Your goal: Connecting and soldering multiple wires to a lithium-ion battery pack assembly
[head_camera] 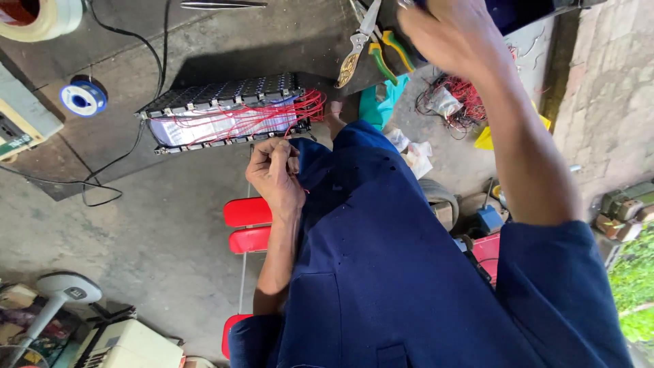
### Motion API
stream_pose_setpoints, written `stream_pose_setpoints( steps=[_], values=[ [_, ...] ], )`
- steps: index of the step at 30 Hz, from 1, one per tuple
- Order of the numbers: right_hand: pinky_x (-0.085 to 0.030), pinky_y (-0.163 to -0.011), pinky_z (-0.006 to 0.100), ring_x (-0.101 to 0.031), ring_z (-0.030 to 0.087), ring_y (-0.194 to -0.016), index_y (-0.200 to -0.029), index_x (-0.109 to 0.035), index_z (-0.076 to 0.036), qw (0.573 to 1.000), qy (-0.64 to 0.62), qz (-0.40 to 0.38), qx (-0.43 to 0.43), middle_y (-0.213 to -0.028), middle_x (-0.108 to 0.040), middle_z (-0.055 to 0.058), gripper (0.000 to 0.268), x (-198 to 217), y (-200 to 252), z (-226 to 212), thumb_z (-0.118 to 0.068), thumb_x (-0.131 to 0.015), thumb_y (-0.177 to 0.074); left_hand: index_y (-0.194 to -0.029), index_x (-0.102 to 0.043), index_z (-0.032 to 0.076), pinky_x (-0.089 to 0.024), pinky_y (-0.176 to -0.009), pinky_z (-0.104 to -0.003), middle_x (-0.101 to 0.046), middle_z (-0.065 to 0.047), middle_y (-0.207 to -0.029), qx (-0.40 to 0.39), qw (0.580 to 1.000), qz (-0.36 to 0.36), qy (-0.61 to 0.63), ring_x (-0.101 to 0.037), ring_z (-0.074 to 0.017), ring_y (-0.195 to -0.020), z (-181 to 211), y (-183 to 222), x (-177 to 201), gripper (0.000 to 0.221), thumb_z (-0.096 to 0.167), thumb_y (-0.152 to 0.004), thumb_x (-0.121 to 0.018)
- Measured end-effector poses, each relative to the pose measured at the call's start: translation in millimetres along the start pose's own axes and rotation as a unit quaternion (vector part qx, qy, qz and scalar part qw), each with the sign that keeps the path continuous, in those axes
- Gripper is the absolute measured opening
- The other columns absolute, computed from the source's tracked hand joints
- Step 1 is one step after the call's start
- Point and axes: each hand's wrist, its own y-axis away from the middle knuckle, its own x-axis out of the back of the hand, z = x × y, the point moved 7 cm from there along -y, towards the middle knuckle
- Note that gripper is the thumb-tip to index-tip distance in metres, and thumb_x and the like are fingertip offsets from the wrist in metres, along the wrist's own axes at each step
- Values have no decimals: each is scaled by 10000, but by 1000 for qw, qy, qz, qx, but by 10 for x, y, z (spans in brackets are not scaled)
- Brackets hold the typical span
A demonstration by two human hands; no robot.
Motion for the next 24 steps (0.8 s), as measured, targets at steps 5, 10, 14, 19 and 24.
stream_pose_setpoints(
  steps=[5,10,14,19,24],
  values=[
    [-385,-480,345,-550,224,-479,-649,-717,-111,990,-133,-47,5,-515,-565,106,322,-492,1087,258,-386,-766,-809,-787,-647,-37,-361,-389,-217,-572,-188,-572,-21,1000,-7,-19,-461,-105,-399,75,-11,-34,97,-103,-839,-696],
    [-498,-618,346,-667,304,-740,-905,-688,-1,951,-208,-75,214,-813,-627,168,204,-1226,1412,-222,-193,-757,-883,-816,-678,-18,-403,-437,-223,-614,-170,-602,-37,996,-18,-74,-502,-104,-448,209,42,-98,70,-69,-852,-710],
    [-548,-680,393,-696,370,-838,-1014,-688,28,934,-204,-52,289,-958,-636,189,173,-1565,1417,-132,-77,-747,-890,-824,-686,9,-431,-469,-233,-638,-141,-628,-73,988,-34,-130,-498,-102,-478,287,60,-135,76,-23,-884,-720],
    [-506,-582,377,-670,383,-713,-1032,-684,86,931,-229,-84,273,-855,-609,197,209,-1654,1374,-117,-49,-731,-879,-837,-700,10,-450,-480,-240,-627,-120,-641,-96,979,-47,-173,-536,-98,-502,343,126,-169,62,-14,-890,-720],
    [-480,-547,364,-654,367,-671,-1008,-682,79,923,-253,-78,279,-806,-585,177,200,-1694,1314,-162,-49,-744,-867,-831,-691,17,-434,-496,-242,-580,-82,-623,-139,961,-79,-227,-504,-75,-537,414,153,-182,77,-19,-897,-711]
  ],
)
